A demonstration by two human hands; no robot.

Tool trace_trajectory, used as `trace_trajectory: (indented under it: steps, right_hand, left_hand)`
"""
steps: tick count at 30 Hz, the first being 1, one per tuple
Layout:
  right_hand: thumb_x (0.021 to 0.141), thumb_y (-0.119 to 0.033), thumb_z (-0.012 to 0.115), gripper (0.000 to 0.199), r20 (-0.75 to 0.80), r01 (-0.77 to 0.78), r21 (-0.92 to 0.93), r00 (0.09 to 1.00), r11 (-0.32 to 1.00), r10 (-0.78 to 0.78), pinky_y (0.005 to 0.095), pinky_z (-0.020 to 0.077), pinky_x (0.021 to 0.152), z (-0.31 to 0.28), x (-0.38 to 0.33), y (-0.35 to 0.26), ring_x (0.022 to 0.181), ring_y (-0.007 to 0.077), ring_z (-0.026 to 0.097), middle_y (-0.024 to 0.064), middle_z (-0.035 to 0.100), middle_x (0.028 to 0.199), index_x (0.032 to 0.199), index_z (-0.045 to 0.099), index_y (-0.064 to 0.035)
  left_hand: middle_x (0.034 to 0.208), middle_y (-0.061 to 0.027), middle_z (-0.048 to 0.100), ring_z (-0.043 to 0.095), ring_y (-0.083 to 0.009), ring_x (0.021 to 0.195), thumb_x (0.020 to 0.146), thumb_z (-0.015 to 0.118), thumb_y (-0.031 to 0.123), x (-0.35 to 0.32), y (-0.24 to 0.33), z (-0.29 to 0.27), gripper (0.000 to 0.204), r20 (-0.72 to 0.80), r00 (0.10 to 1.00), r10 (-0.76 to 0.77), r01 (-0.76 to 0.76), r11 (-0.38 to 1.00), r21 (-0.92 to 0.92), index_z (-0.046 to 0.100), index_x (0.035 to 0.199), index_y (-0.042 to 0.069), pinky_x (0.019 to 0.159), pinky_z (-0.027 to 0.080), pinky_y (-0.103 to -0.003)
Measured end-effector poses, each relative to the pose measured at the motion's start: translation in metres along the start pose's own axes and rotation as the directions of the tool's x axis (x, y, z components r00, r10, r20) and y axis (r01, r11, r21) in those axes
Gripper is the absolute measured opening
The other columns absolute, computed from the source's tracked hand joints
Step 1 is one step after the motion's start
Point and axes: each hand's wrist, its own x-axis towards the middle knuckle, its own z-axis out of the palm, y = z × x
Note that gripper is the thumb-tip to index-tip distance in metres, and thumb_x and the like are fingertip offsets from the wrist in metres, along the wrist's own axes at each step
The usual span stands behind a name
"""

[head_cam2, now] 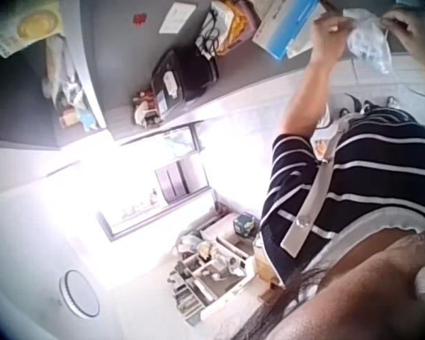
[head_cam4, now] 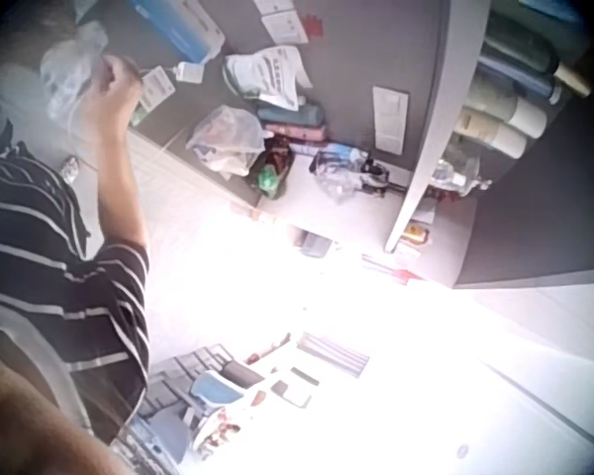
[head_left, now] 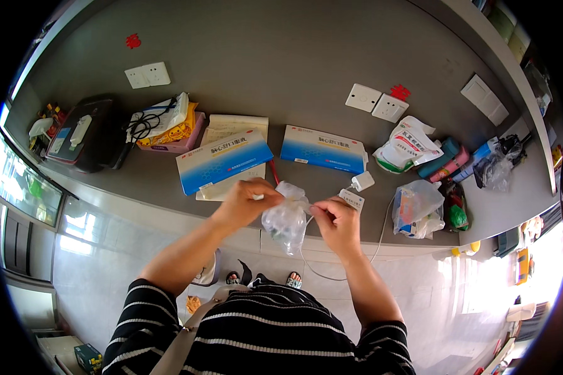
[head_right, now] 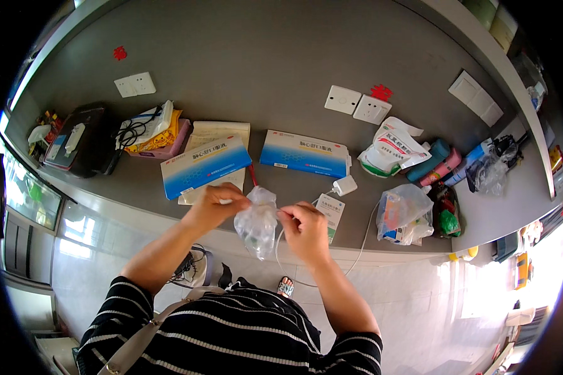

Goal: The person wipes a table with a cloth, wraps the cord around a power adapter, and places several medicine boxes and blister packs into a plastic bag. The person then moves the bag and a notebook onto a storage shelf.

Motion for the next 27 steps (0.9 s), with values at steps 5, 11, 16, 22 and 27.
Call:
trace_trajectory:
  steps: [5,11,16,22,27]
  right_hand:
    - [0.081,-0.007,0.071,0.007,-0.001,-0.147,0.033,0.989,0.989,0.147,0.0262,0.0398,0.048,-0.014,-0.003,0.015,0.052,0.0107,0.054,0.0037,0.058,0.064,0.081,0.069,-0.0002]
    - [0.084,-0.008,0.069,0.011,0.166,-0.392,0.301,0.919,0.869,0.357,0.0194,0.0438,0.047,0.009,0.0,-0.007,0.052,0.0069,0.057,0.0033,0.063,0.064,0.09,0.069,0.0012]
    - [0.083,-0.008,0.07,0.011,0.215,-0.341,0.321,0.935,0.884,0.283,0.0189,0.046,0.049,0.026,-0.001,-0.02,0.054,0.0065,0.06,0.0018,0.065,0.064,0.093,0.069,-0.0013]
    - [0.083,-0.005,0.069,0.023,0.272,-0.318,0.366,0.935,0.874,0.227,0.0191,0.0485,0.05,0.029,-0.006,-0.024,0.055,0.0046,0.057,0.0053,0.067,0.084,0.105,0.065,-0.0008]
    - [0.085,-0.004,0.065,0.027,0.127,-0.307,0.38,0.952,0.873,0.28,0.019,0.0473,0.05,0.012,-0.008,-0.019,0.055,0.0051,0.056,0.0061,0.064,0.096,0.111,0.061,0.0001]
  left_hand:
    - [0.087,-0.0078,0.066,0.06,-0.014,0.081,0.081,0.071,0.009,-0.001,-0.006,-0.02,0.009,-0.198,0.979,0.054,-0.02,0.985,0.17,0.072,0.087,0.002,0.073,0.047,-0.026]
    - [0.088,-0.0116,0.066,0.063,-0.0185,0.078,0.078,0.075,0.015,-0.011,0.0,0.008,0.028,0.008,0.985,0.17,-0.169,0.967,0.19,0.068,0.103,0.003,0.064,0.049,-0.03]
    - [0.091,-0.0121,0.065,0.064,-0.0275,0.081,0.072,0.079,0.016,-0.017,0.0,0.029,0.039,-0.047,0.957,0.285,-0.252,0.903,0.347,0.065,0.107,0.007,0.068,0.051,-0.034]
    - [0.087,-0.012,0.063,0.062,-0.0323,0.079,0.074,0.072,0.008,-0.018,-0.009,0.014,0.024,-0.034,0.947,0.318,-0.284,0.885,0.369,0.066,0.097,0.008,0.067,0.051,-0.039]
    - [0.09,-0.0122,0.063,0.062,-0.0306,0.08,0.075,0.064,-0.002,0.003,-0.002,-0.031,0.024,-0.105,0.92,0.377,-0.289,0.835,0.467,0.067,0.096,0.009,0.067,0.053,-0.036]
